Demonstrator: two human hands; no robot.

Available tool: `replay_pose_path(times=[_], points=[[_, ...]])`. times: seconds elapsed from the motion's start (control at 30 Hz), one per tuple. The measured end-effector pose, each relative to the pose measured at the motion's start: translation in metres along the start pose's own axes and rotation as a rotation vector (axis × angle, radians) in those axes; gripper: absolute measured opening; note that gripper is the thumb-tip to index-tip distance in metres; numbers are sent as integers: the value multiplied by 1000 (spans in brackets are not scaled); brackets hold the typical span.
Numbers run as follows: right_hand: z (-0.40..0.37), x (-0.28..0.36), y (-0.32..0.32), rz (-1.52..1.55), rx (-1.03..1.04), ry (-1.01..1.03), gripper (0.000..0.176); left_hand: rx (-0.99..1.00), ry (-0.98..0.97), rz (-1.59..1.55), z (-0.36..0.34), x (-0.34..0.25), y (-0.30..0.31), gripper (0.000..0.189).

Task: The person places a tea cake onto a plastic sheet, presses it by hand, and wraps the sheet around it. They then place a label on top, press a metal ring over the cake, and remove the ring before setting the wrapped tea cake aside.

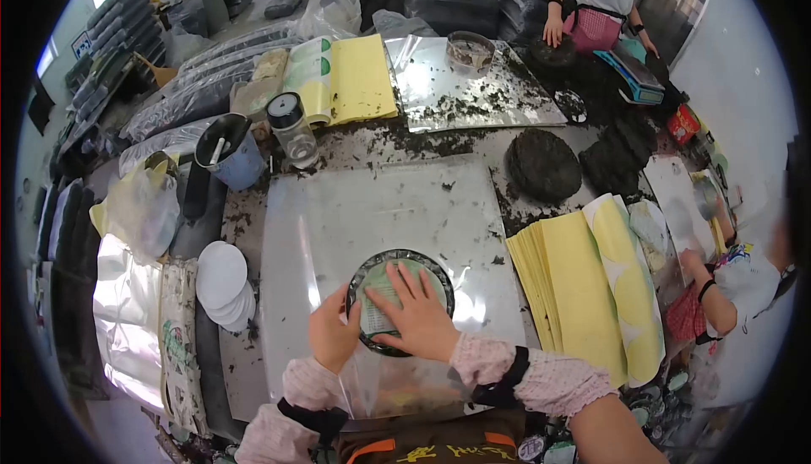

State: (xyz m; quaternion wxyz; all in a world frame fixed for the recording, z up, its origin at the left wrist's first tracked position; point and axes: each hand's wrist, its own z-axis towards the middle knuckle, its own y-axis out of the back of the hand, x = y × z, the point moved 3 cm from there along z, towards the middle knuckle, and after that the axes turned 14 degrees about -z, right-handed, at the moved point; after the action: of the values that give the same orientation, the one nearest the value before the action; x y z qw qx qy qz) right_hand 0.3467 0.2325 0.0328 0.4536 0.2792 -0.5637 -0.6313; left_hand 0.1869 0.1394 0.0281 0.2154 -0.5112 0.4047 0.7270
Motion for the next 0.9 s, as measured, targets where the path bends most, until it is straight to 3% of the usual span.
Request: replay_pose_path(times=[0.03, 0.13, 0.2, 0.27, 0.3, 0.4, 0.5, 0.63, 0.67, 0.73, 0.8, 0.83, 0.9], points=[[4, 1, 0, -39, 0, 3, 82, -4, 19, -5, 3, -9, -2, 36], [0, 3, -25, -70, 14, 8, 75, 39, -513, 33, -9, -99, -23, 25], [-5, -10, -27, -9, -119, -23, 81, 84, -528, 85, -13, -106, -33, 25], [-8, -26, 27, 101, -49, -167, 93, 95, -517, 122, -12, -108, -33, 26], [-19, -43, -5, 60, -65, -189, 103, 96, -488, 133, -17, -106, -29, 26], [10, -8, -13, 476, -223, -225, 96, 90, -340, 227, -40, -100, -14, 26], [7, 57, -50, 633, 40, 87, 76, 163, -102, 356, -55, -105, 8, 26], [-6, 70, -61, 650, 301, 415, 51, 15, -38, 232, -64, -64, 36, 21], [7, 58, -17, 471, 628, 336, 34, -1, 30, 123, -60, -35, 39, 18], [-5, 31, 10, 477, 267, 214, 32, 42, 177, -63, -58, 14, 54, 16], [-29, 8, 29, 420, -24, 54, 47, 72, 223, -240, -55, 69, 91, 15], [-39, -2, 36, 386, -167, -13, 55, 80, 220, -93, -53, 50, 116, 11], [-72, -10, 32, 358, -180, -74, 65, 289, 29, 104, -52, 35, 153, 14]])
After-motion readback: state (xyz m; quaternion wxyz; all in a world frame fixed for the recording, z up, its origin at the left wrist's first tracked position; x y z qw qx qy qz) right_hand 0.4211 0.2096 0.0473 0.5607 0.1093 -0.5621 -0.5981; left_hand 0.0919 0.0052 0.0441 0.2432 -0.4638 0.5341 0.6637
